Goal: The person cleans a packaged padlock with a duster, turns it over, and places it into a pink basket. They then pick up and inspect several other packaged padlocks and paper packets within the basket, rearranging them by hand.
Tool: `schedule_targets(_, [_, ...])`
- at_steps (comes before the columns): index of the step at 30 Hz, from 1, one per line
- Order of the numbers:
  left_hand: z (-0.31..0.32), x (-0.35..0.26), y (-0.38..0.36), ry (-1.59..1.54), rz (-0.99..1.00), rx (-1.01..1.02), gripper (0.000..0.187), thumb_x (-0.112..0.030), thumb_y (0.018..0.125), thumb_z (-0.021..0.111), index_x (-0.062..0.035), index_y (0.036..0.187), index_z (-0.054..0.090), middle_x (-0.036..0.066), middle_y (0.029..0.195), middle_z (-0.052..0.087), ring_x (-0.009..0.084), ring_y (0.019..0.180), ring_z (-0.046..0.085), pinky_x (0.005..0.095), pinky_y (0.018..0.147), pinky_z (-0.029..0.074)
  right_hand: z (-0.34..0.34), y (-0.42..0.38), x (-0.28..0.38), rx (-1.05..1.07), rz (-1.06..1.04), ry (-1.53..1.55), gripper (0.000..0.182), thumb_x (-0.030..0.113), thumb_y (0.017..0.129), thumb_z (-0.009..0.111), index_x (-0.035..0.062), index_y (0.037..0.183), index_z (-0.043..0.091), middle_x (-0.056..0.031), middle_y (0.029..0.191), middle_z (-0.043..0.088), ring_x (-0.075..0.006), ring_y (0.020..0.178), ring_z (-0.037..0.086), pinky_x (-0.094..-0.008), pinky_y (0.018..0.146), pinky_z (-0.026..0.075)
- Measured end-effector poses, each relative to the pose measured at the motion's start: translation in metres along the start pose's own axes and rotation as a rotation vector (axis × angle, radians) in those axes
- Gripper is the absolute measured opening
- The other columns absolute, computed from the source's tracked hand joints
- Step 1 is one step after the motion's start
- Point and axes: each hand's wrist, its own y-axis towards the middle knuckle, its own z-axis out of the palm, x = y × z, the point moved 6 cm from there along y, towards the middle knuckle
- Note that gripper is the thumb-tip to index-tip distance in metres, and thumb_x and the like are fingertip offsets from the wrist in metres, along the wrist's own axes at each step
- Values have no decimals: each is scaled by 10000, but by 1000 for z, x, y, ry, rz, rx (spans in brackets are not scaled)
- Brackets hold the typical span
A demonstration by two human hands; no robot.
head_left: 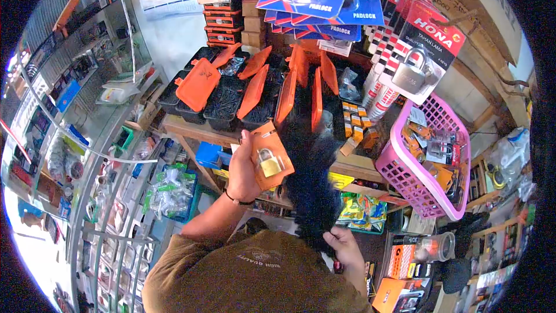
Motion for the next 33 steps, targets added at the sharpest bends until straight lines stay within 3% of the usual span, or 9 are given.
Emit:
schedule_targets(8, [-63,9,6,385,229,-406,235,-258,885,427,-34,910,493,83,814,580,163,679,599,303,577,516,18,-7,13,166,-137,-169,254,205,842,532,24,668,496,43,564,375,-57,553,354,-246,484,328])
schedule_targets(11, [-67,40,22,-134,-78,-67,301,-202,891,327,-20,1051,504,124,1002,568,252,922,550,378,840,439,27,-10,23,235,-40,-231,228,193,842,529,6,712,527,32,584,439,-67,587,392,-251,530,359])
schedule_targets(14, [-18,26,3,-272,-219,1,369,-278,886,310,-23,1072,500,139,1036,556,272,933,541,406,871,412,28,-9,21,150,-26,-133,190,172,844,521,-1,770,552,-1,609,501,-78,611,427,-256,565,383])
schedule_targets(18, [4,13,-1,-459,45,484,617,-529,830,283,-19,1119,478,142,1172,481,319,1031,482,438,921,354,30,-7,5,116,-126,-179,198,190,839,523,0,796,559,-47,622,530,-97,606,448,-258,577,395])
schedule_targets(19, [-17,29,-2,-491,-163,137,723,-625,781,271,-32,1153,455,136,1198,460,336,1106,420,478,948,301,34,-8,5,209,-141,-98,207,201,837,525,2,791,558,-59,613,523,-105,589,443,-264,564,392])
schedule_targets(24, [-1,15,-2,-242,-120,220,749,-638,775,289,-75,1269,324,188,1291,330,303,1185,339,544,954,246,23,-7,16,65,-105,-378,251,223,830,531,-4,722,522,-72,553,443,-116,540,396,-295,508,365])
schedule_targets(26, [21,16,-3,-354,-162,518,812,-676,751,273,-36,1243,358,178,1239,407,311,1139,399,443,970,291,28,-10,23,138,-134,-400,266,224,830,530,-6,699,506,-74,535,411,-119,526,378,-305,492,355])
schedule_targets(30, [7,12,-1,-168,-58,172,820,-694,730,304,-92,1286,303,185,1319,286,385,1187,300,601,943,202,28,-8,21,52,-163,-277,260,207,820,546,-6,681,491,-78,522,370,-124,509,365,-303,483,345])
schedule_targets(33, [12,23,2,-323,-170,411,810,-681,734,319,-102,1299,277,190,1320,282,399,1182,300,628,924,193,28,-10,24,119,-188,-268,242,192,815,553,-3,683,496,-72,516,370,-113,508,360,-293,474,333])
